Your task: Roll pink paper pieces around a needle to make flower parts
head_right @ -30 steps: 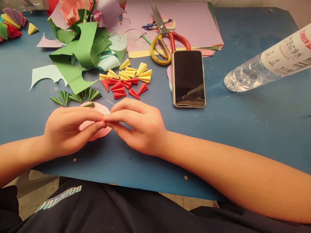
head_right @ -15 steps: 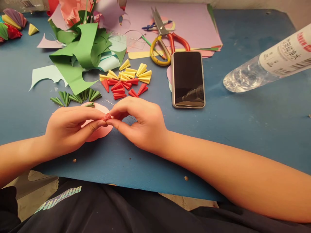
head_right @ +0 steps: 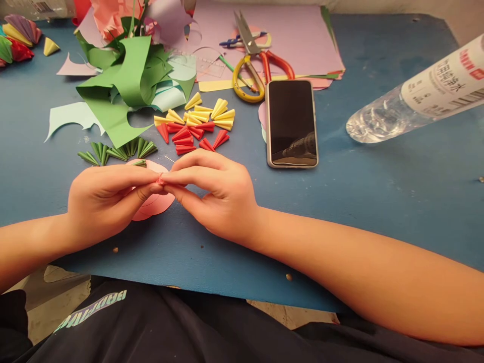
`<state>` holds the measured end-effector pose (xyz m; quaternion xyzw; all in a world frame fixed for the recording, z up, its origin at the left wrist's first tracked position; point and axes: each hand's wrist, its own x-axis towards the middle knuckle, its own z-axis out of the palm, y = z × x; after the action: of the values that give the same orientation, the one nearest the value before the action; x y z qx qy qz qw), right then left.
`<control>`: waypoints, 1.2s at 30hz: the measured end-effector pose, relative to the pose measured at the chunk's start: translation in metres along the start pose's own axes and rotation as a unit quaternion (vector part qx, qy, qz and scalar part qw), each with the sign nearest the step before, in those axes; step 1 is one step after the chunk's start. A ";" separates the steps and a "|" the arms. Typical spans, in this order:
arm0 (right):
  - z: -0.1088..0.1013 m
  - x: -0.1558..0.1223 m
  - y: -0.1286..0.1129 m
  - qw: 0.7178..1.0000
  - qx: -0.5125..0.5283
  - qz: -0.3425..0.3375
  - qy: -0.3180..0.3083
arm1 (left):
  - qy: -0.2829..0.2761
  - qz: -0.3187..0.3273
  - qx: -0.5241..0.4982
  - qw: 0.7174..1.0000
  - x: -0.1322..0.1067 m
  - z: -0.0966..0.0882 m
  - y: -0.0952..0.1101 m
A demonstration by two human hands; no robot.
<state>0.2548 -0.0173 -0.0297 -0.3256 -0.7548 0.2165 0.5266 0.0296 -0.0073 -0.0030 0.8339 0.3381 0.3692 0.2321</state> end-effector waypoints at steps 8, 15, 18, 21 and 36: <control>0.002 0.000 -0.009 1.000 0.007 0.008 0.027 | 0.030 -0.010 -0.024 0.999 0.001 0.003 0.002; 0.004 -0.002 -0.009 0.997 0.039 0.052 0.038 | 0.024 -0.018 -0.024 0.999 0.001 0.004 0.001; 0.004 -0.002 -0.010 0.997 0.051 0.052 0.040 | 0.015 -0.008 -0.024 1.000 0.002 0.003 0.001; 0.004 -0.002 -0.009 0.997 0.046 0.041 0.037 | 0.013 0.011 -0.020 1.000 0.003 0.002 0.000; 0.000 -0.002 -0.008 0.999 0.029 0.043 0.016 | -0.014 0.007 -0.012 1.000 0.005 -0.003 -0.002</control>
<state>0.2535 -0.0243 -0.0258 -0.3459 -0.7251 0.2560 0.5376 0.0286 -0.0023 0.0001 0.8386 0.3248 0.3628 0.2442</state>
